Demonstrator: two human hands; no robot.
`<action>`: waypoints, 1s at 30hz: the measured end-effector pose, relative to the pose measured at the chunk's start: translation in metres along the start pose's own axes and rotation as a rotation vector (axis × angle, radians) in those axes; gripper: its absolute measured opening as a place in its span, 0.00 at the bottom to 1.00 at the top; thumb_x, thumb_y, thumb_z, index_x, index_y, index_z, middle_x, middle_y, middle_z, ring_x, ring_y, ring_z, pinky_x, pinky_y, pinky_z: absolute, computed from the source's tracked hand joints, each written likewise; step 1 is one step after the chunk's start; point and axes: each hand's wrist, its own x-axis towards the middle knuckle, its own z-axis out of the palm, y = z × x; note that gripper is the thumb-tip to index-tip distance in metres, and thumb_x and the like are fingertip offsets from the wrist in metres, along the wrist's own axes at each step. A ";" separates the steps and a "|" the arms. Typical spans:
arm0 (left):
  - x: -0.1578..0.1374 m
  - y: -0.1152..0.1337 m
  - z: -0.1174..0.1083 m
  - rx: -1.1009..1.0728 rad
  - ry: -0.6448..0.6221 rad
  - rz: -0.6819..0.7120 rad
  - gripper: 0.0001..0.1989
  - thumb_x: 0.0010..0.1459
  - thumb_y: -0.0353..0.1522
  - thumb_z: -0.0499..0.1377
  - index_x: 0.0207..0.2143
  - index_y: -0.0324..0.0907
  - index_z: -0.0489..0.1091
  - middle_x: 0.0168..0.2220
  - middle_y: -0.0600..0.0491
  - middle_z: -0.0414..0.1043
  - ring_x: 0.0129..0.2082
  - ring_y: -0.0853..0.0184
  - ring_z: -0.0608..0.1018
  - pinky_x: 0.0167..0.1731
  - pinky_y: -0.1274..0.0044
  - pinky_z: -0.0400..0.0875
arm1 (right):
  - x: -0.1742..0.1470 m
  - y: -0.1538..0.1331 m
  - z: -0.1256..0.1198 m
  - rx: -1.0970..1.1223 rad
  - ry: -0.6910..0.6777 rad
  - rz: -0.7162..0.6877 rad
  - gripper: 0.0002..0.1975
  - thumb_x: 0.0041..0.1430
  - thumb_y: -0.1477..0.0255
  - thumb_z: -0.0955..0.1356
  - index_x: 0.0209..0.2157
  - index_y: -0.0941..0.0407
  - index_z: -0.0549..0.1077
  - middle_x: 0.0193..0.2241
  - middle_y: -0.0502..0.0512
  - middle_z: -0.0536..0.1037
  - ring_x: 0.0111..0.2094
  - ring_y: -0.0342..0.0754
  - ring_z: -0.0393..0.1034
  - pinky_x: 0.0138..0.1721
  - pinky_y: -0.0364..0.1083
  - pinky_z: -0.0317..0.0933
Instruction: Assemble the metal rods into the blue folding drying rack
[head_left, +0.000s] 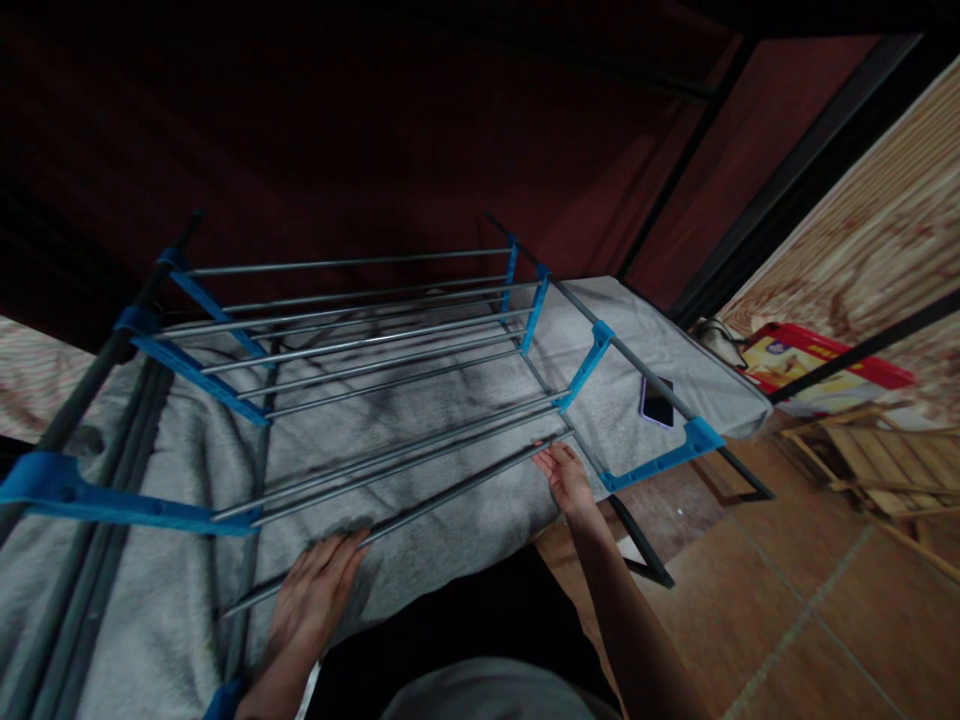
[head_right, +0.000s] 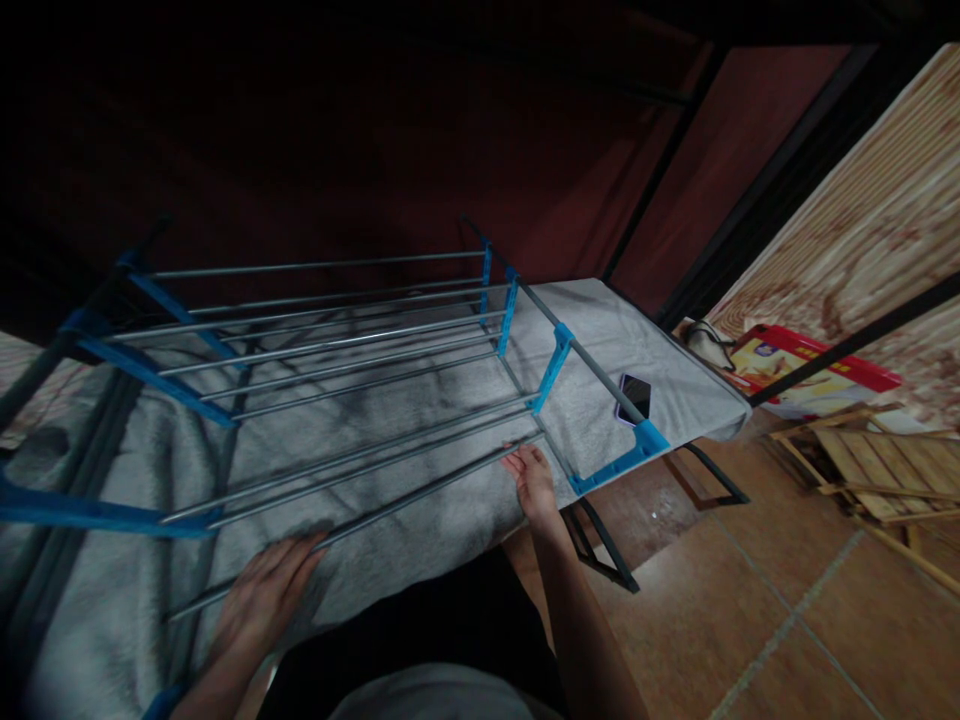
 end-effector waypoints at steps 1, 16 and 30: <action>0.000 0.000 -0.001 0.006 -0.002 0.004 0.20 0.75 0.44 0.49 0.54 0.48 0.78 0.42 0.52 0.83 0.40 0.62 0.83 0.44 0.71 0.75 | 0.000 0.000 0.000 0.002 0.005 0.003 0.14 0.49 0.68 0.79 0.29 0.51 0.71 0.29 0.48 0.82 0.33 0.48 0.81 0.39 0.48 0.79; -0.002 0.001 0.000 0.018 0.010 -0.002 0.21 0.75 0.43 0.48 0.53 0.46 0.77 0.42 0.50 0.84 0.41 0.60 0.83 0.45 0.69 0.74 | 0.006 -0.013 0.001 0.003 0.041 -0.027 0.11 0.48 0.72 0.77 0.30 0.50 0.73 0.33 0.49 0.85 0.35 0.47 0.81 0.38 0.46 0.78; 0.004 0.004 -0.005 0.053 -0.005 -0.009 0.22 0.76 0.43 0.47 0.51 0.46 0.78 0.40 0.51 0.83 0.39 0.61 0.83 0.43 0.70 0.74 | 0.007 -0.012 -0.002 0.021 0.035 -0.009 0.11 0.51 0.71 0.79 0.30 0.51 0.73 0.31 0.49 0.84 0.34 0.47 0.82 0.37 0.45 0.79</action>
